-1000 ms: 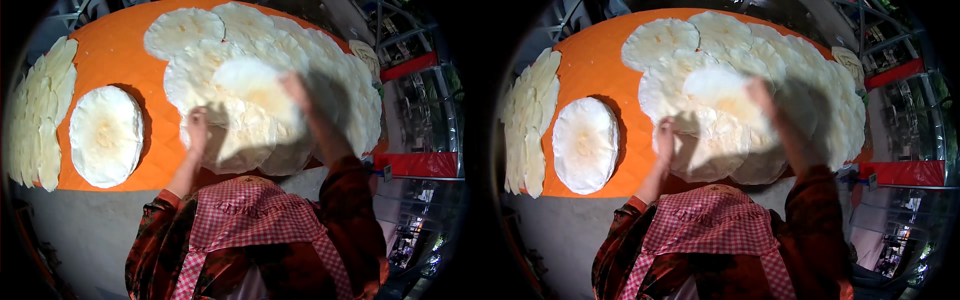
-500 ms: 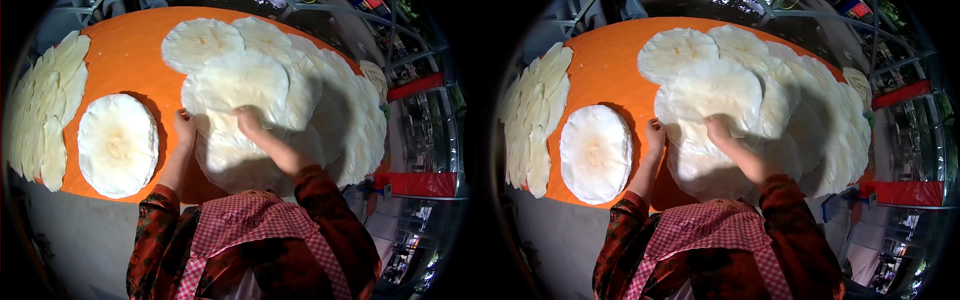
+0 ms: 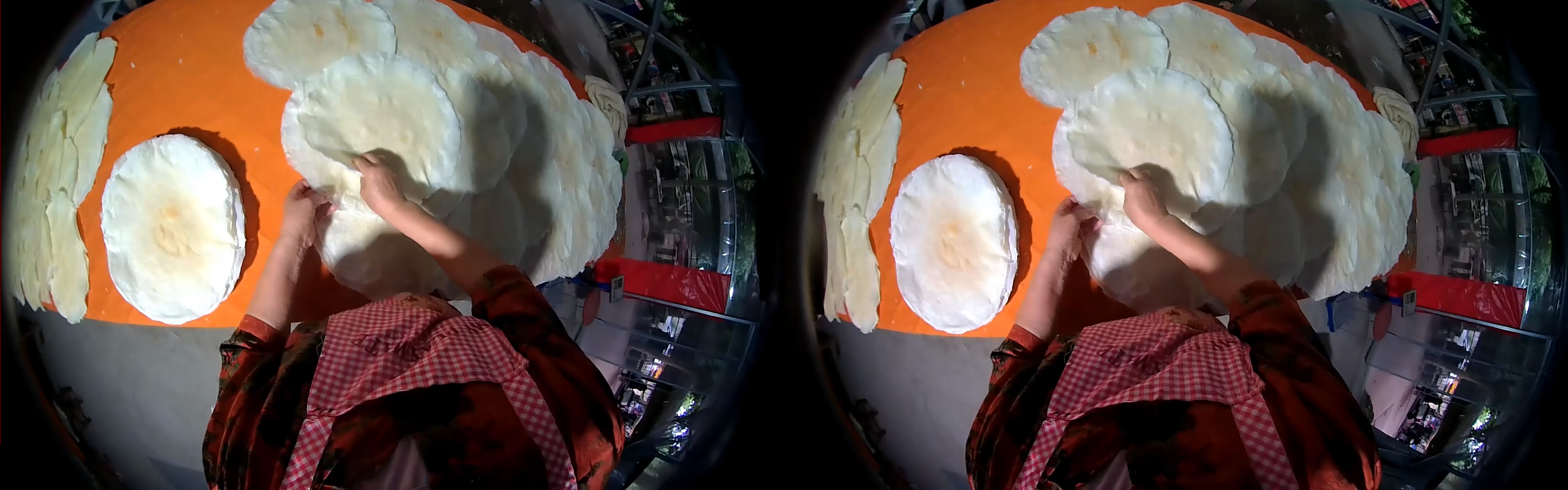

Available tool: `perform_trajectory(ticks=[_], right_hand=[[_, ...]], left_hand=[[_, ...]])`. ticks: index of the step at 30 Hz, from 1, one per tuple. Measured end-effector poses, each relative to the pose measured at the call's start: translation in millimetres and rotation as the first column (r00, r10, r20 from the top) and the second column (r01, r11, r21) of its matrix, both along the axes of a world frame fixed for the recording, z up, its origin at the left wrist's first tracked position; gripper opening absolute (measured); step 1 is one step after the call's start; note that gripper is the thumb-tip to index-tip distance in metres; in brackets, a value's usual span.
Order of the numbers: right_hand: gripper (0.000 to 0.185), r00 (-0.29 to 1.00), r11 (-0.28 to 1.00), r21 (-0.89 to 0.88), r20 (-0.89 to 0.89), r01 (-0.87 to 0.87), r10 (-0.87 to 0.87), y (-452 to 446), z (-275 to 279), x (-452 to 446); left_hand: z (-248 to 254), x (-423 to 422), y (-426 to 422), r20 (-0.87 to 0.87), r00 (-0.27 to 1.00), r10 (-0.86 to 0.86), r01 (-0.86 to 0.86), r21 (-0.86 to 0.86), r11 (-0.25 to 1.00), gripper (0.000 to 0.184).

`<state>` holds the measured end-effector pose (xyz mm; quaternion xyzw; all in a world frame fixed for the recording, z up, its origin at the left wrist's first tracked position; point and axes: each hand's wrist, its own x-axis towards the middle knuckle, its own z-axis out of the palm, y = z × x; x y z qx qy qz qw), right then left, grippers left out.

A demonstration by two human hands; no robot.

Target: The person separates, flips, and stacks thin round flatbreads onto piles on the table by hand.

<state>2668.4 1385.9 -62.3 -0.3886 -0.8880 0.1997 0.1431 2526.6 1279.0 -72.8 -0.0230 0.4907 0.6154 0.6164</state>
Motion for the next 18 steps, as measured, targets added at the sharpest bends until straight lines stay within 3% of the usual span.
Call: perform_trajectory(ticks=[2, 3, 6, 8, 10, 12, 18], right_hand=[[0.033, 0.998, 0.991, -0.12, -0.003, 0.062, -0.063, -1.2, 11.2, -8.1], [0.036, 0.999, 0.999, 0.005, -0.028, 0.035, -0.034, -2.6, 17.0, -13.0], [0.037, 0.999, 0.995, 0.093, -0.025, -0.02, 0.023, -4.0, 8.9, -28.8], [0.038, 0.999, 0.999, 0.03, 0.043, -0.01, 0.009, -9.6, 2.5, -38.4], [0.039, 0.987, 1.0, 0.02, 0.161, -0.022, 0.019, -10.7, -3.5, -45.9], [0.041, 0.99, 0.999, 0.033, 0.143, -0.021, 0.016, -17.4, -3.7, -47.7], [0.053, 0.995, 0.995, -0.1, 0.1, 0.011, -0.001, -17.9, 7.8, -45.0]], left_hand=[[-0.4, 5.2, -2.0, -0.018, 0.999, 0.029, -0.029, 0.003, 1.0, 0.028], [-1.3, 5.7, -2.9, -0.014, 0.999, 0.036, -0.035, 0.029, 0.999, 0.028], [-10.6, 7.4, -2.1, -0.027, 0.998, 0.065, -0.062, 0.093, 0.994, 0.026], [-14.1, 10.3, 0.1, -0.061, 0.995, 0.076, -0.07, 0.092, 0.993, 0.024], [-12.3, 15.4, 4.1, 0.02, 0.989, 0.145, -0.146, 0.076, 0.986, 0.017], [-4.6, 16.5, 4.8, 0.096, 0.976, 0.196, -0.204, 0.074, 0.976, 0.014], [-17.4, 19.8, 9.3, -0.039, 0.978, 0.203, -0.195, 0.147, 0.97, 0.008]])
